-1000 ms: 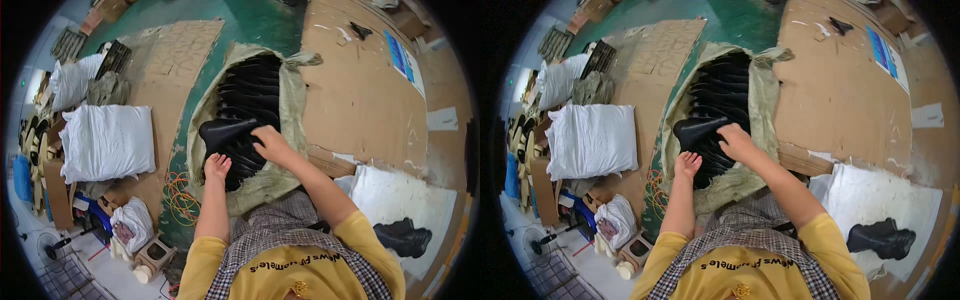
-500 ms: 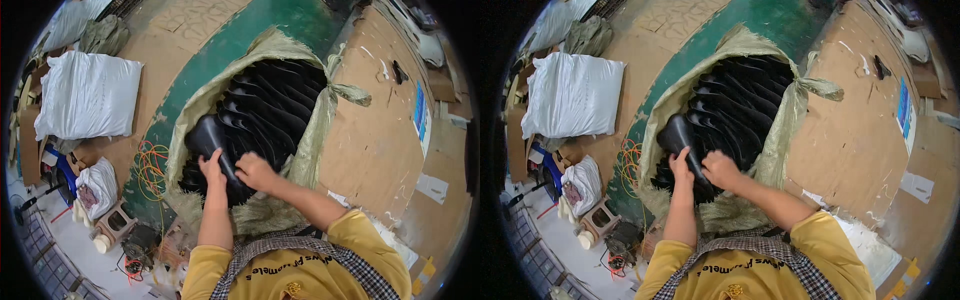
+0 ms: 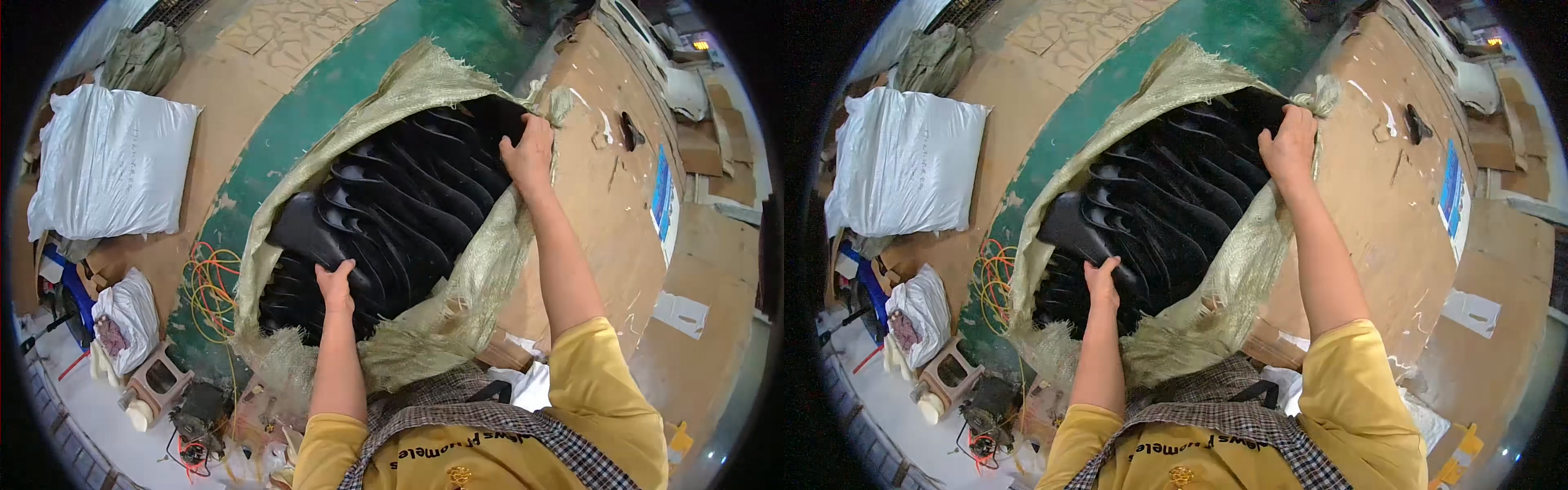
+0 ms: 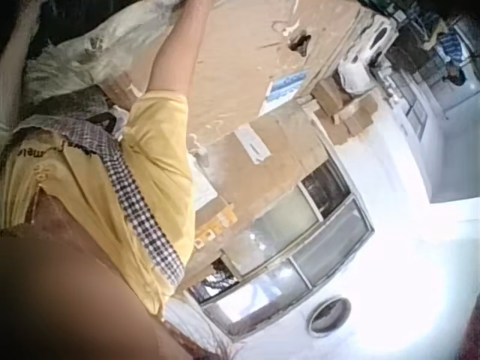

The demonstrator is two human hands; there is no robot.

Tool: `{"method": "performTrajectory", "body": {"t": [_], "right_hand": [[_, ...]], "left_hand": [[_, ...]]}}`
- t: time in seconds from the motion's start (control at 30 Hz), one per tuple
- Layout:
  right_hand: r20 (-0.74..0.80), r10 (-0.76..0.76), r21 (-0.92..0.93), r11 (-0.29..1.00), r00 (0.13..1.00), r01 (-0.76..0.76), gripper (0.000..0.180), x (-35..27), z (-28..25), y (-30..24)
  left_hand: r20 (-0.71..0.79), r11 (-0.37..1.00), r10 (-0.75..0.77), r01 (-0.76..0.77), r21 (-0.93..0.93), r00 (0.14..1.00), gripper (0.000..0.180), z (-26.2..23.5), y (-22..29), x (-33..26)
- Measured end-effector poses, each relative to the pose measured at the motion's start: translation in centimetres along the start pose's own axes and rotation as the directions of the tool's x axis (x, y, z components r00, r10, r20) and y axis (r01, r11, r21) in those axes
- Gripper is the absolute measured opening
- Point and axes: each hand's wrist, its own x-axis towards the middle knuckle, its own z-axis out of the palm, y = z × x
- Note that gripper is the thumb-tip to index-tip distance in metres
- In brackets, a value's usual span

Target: The person is unpacking bicycle seats from a sack using a utility knife and then spraying each one with a liquid coating using a spray gun.

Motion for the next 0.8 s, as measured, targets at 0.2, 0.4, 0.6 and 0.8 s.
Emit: {"method": "performTrajectory", "body": {"t": [0.2,0.4,0.6,0.8], "right_hand": [[0.108,0.201,0.360,0.905,0.974,-0.227,0.058,2.2,1.1,1.5],[0.520,-0.121,0.302,0.952,0.846,-0.049,0.039,-0.7,3.7,1.9],[0.581,-0.016,0.436,0.850,0.813,-0.295,0.065,1.7,2.2,0.5],[0.598,0.002,0.287,0.933,0.802,-0.216,0.090,0.2,2.9,-0.4]], "left_hand": [[0.225,0.950,-0.027,0.095,-0.298,0.974,0.050,-0.8,-2.1,0.4],[0.224,0.901,-0.064,0.153,-0.405,0.972,0.048,0.4,-2.1,0.4],[0.377,0.896,0.041,0.133,-0.424,0.925,0.049,1.3,-2.7,-0.1],[0.405,0.902,-0.029,0.199,-0.384,0.914,0.057,3.2,-2.8,1.9]]}}
